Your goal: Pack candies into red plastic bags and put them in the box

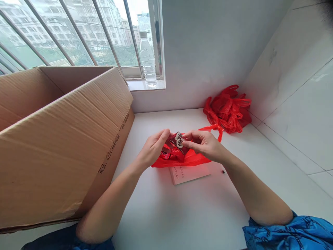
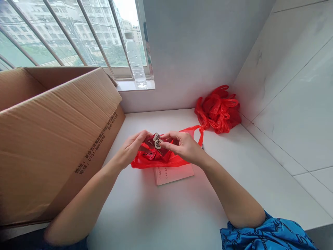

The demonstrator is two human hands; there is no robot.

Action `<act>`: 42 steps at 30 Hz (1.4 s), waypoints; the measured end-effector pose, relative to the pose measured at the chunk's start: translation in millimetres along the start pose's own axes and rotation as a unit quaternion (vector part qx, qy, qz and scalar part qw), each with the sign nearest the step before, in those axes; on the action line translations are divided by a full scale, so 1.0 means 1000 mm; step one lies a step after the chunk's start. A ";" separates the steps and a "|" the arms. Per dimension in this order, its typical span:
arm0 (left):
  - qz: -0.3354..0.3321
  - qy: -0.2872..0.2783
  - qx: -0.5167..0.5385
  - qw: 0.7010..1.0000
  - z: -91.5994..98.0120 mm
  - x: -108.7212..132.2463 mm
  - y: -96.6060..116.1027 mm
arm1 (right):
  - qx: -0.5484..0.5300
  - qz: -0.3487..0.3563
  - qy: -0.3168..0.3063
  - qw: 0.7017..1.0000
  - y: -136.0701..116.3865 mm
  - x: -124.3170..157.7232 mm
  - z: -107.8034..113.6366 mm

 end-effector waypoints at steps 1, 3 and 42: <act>-0.006 0.006 -0.013 1.000 0.002 0.001 0.002 | 0.009 0.000 0.004 1.000 0.000 0.000 0.001; -0.018 0.016 -0.059 0.998 0.005 0.002 0.006 | 0.024 0.006 0.008 1.000 -0.002 0.000 0.002; -0.118 0.167 -0.584 0.786 0.033 0.027 0.048 | 0.517 0.103 0.260 0.809 -0.076 0.040 0.082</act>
Point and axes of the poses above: each hand's wrist, its own x-axis away from the middle knuckle, its own z-axis out of the back of the hand, y = z × x, the point moved 10 cm from there along -x, towards the middle knuckle, and after that the axes turned 6 degrees about z, right-handed, at the moved point
